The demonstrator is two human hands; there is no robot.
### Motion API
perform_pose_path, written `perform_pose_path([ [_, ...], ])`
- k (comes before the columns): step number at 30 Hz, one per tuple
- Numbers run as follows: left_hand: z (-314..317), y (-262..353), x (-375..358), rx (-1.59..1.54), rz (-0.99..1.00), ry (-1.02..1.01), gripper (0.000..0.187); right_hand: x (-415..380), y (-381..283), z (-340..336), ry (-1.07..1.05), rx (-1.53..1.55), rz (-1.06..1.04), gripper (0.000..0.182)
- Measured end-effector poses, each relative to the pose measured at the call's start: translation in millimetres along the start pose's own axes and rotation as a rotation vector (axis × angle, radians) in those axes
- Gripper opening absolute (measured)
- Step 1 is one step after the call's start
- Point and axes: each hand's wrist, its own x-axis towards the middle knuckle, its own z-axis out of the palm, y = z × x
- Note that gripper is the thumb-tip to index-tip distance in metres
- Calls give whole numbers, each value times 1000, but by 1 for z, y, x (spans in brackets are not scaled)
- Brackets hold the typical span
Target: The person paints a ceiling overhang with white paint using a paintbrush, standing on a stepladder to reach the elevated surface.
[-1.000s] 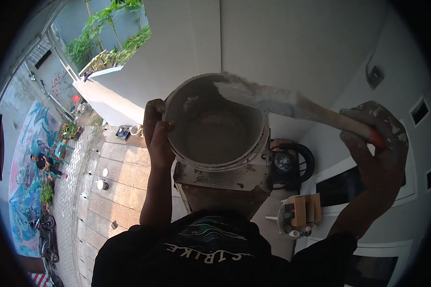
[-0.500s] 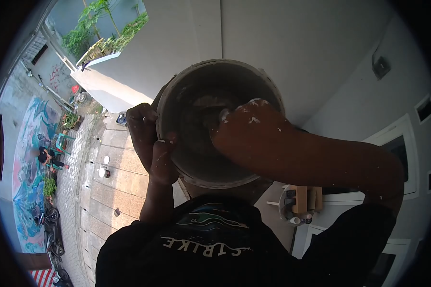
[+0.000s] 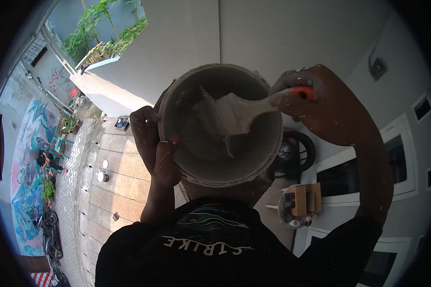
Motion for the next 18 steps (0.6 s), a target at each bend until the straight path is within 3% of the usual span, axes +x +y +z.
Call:
perform_pose_path([
  [1,1,1,2,-19,0,12,51,0,10,0,29,56,51,30],
  [3,-1,0,5,48,32,-5,47,0,21,-4,-98,586,315,31],
  [8,2,-9,13,200,93,-26,41,-18,37,6,-102,882,378,27],
  [13,13,-7,17,68,44,-9,39,-25,54,5,-126,751,420,23],
  [15,20,-1,19,62,43,4,37,-25,49,-7,-271,524,341,23],
  [18,21,0,21,110,40,-2,33,-28,42,-13,-324,299,244,27],
])
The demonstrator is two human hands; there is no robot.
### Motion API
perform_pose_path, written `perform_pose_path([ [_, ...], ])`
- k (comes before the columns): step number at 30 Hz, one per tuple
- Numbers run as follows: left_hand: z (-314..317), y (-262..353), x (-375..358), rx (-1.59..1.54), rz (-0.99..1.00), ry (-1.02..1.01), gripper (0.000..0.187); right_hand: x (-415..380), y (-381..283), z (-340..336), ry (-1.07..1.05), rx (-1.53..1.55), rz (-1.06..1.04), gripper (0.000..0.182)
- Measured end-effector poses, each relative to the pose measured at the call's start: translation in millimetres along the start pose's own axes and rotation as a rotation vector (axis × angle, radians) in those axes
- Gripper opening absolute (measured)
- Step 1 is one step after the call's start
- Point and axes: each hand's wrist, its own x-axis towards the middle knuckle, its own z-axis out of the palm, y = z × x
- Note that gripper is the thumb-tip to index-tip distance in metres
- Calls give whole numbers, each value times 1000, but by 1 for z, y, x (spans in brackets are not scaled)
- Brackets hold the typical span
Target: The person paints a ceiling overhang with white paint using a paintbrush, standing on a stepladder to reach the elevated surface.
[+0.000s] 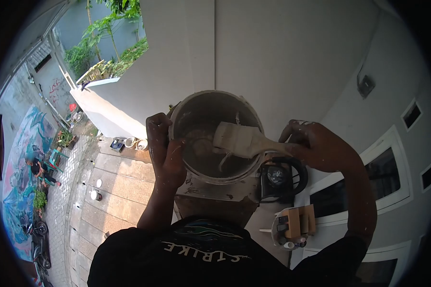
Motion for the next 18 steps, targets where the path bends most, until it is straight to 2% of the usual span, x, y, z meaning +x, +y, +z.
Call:
perform_pose_path([
  [1,-1,-1,1,54,-5,-15,32,-1,-2,1,18,-7,-11,27],
  [2,1,0,1,50,22,-12,32,-3,-4,4,35,-164,-66,30],
  [3,3,1,0,-61,-47,15,32,-5,-7,7,67,-326,-124,33],
  [4,5,0,3,-177,-98,37,33,-6,-14,7,37,-327,-119,36],
  [5,2,-5,6,-93,-75,15,31,-8,-20,8,18,-331,-117,39],
  [7,-4,-18,14,-13,18,13,30,-2,-14,13,108,-337,-159,32],
  [9,-8,-30,34,-209,-183,-34,31,11,-6,7,55,-366,-166,32],
  [10,-10,-30,52,-212,-137,-25,31,15,-5,4,103,-443,-212,31],
  [11,-14,-29,67,-250,-209,-29,28,14,-17,-4,127,-458,-229,31],
  [12,-17,-30,82,-288,-288,-36,25,10,-36,-12,187,-342,-228,31],
  [13,-21,-36,105,-232,-281,-4,17,9,-54,-20,245,-224,-228,30],
  [14,-22,-22,127,-258,-281,8,17,9,-68,-30,298,-164,-265,29],
  [16,-21,3,177,-342,-272,33,16,18,-84,-56,399,-161,-389,27],
  [17,-20,8,204,-398,-268,45,15,34,-83,-71,495,-234,-557,28],
  [18,-23,6,235,-419,-266,1,15,35,-98,-86,509,-157,-529,31],
])
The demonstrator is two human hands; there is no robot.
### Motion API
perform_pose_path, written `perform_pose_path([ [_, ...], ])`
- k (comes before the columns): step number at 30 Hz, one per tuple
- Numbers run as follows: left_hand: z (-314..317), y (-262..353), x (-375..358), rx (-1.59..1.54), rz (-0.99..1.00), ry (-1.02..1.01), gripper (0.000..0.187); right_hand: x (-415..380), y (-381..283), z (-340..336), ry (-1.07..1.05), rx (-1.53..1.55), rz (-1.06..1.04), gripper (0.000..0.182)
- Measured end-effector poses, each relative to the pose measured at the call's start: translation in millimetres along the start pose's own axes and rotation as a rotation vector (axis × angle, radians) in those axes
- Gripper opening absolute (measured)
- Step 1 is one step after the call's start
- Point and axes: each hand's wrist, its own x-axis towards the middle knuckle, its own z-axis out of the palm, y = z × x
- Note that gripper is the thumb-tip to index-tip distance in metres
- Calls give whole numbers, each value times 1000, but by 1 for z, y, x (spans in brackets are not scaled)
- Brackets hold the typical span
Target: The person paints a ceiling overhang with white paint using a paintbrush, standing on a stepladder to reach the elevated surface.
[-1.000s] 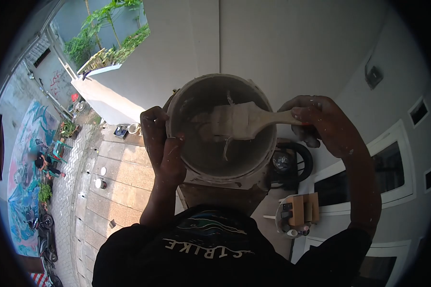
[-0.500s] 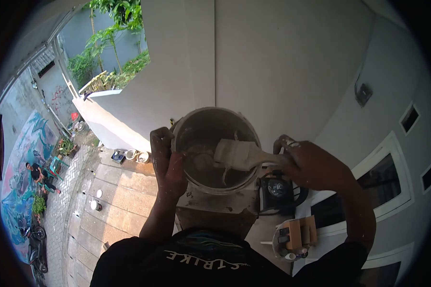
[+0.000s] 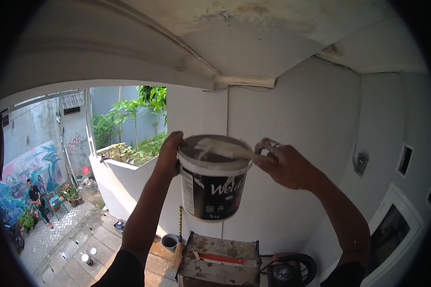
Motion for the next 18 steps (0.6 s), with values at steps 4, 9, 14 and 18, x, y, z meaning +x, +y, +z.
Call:
perform_pose_path([
  [4,4,67,94,-93,-129,-160,17,65,-26,-46,203,-11,-71,31],
  [9,15,126,121,-185,-80,-182,21,144,-57,-83,278,150,-49,23],
  [14,21,142,142,-94,-131,-161,27,204,-73,-71,367,219,-121,26],
  [18,11,145,157,-81,-128,-122,29,238,-77,-71,457,207,-191,31],
])
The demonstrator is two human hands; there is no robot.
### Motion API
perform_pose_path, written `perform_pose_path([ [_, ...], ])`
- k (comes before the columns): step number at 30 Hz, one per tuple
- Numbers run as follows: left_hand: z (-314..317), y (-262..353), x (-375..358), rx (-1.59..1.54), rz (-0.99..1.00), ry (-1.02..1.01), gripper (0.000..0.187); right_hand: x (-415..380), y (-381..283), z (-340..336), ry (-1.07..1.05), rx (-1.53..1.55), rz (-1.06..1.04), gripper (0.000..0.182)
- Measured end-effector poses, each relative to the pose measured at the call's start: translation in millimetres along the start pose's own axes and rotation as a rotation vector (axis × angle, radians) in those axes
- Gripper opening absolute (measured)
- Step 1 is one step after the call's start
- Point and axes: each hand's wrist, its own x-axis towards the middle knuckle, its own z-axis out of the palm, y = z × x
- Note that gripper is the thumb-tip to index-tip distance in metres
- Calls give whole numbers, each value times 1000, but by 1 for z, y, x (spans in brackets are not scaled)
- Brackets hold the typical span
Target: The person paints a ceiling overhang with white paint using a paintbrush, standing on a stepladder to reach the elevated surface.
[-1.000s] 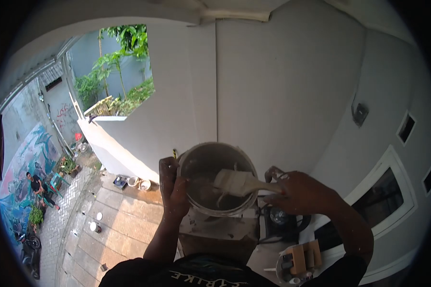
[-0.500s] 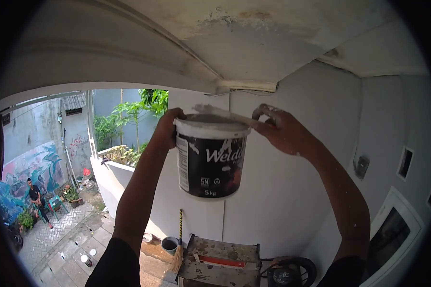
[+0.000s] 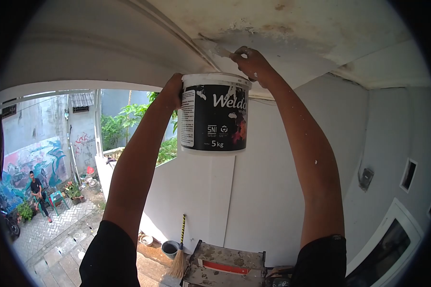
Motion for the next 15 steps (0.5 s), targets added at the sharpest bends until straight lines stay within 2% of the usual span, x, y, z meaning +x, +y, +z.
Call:
perform_pose_path([
  [3,-12,-1,-11,16,33,-14,25,-6,6,-3,19,105,10,32],
  [4,-21,-4,-21,13,57,-41,23,-14,13,2,102,181,25,33],
  [5,-28,-8,-34,15,49,-40,23,-24,22,5,183,257,48,33],
  [9,-54,-28,-99,-53,66,22,15,-46,44,17,231,311,84,28],
  [11,-61,-39,-122,-102,-2,4,13,-28,58,38,291,14,-107,28],
  [13,-36,-46,-159,-84,8,165,11,-17,34,57,278,-23,-94,29],
  [15,-39,-62,-170,-131,-10,101,12,2,37,70,452,-53,-217,30],
])
